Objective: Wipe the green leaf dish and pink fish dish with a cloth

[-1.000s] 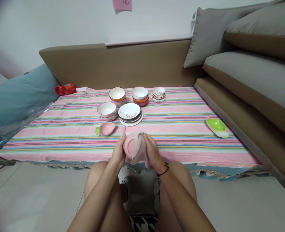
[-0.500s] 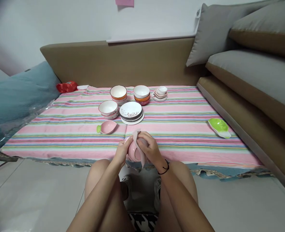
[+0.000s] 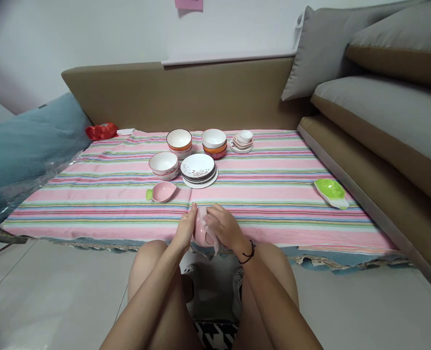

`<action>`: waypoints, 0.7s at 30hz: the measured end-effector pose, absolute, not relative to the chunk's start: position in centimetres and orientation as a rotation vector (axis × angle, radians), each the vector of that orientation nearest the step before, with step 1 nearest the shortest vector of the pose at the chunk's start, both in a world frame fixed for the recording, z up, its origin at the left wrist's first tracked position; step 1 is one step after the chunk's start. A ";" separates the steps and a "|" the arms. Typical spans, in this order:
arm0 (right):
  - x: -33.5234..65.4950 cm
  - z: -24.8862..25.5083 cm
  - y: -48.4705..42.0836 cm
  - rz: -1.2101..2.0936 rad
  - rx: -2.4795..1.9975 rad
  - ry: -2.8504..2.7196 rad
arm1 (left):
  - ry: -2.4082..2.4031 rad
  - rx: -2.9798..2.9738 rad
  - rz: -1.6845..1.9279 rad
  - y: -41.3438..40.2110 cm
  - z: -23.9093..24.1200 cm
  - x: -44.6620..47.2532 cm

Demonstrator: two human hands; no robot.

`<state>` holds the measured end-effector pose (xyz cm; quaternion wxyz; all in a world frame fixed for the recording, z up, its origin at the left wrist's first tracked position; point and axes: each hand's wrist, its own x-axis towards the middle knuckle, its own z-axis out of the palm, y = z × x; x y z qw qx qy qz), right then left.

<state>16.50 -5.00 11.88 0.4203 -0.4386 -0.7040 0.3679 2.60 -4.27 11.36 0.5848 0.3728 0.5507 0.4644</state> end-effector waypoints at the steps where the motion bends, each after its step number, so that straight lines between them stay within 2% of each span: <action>1: 16.5 11.8 -4.9 0.957 -1.074 -1.708 | 1.277 0.844 1.101 -4.2 11.3 2.6; 9: 16.1 12.4 -5.2 1.196 -1.067 -1.385 | 1.259 0.827 1.078 -4.0 11.7 2.6; 21: 16.0 12.1 -5.0 1.194 -1.186 -1.099 | 1.273 0.835 1.117 -4.3 12.1 2.7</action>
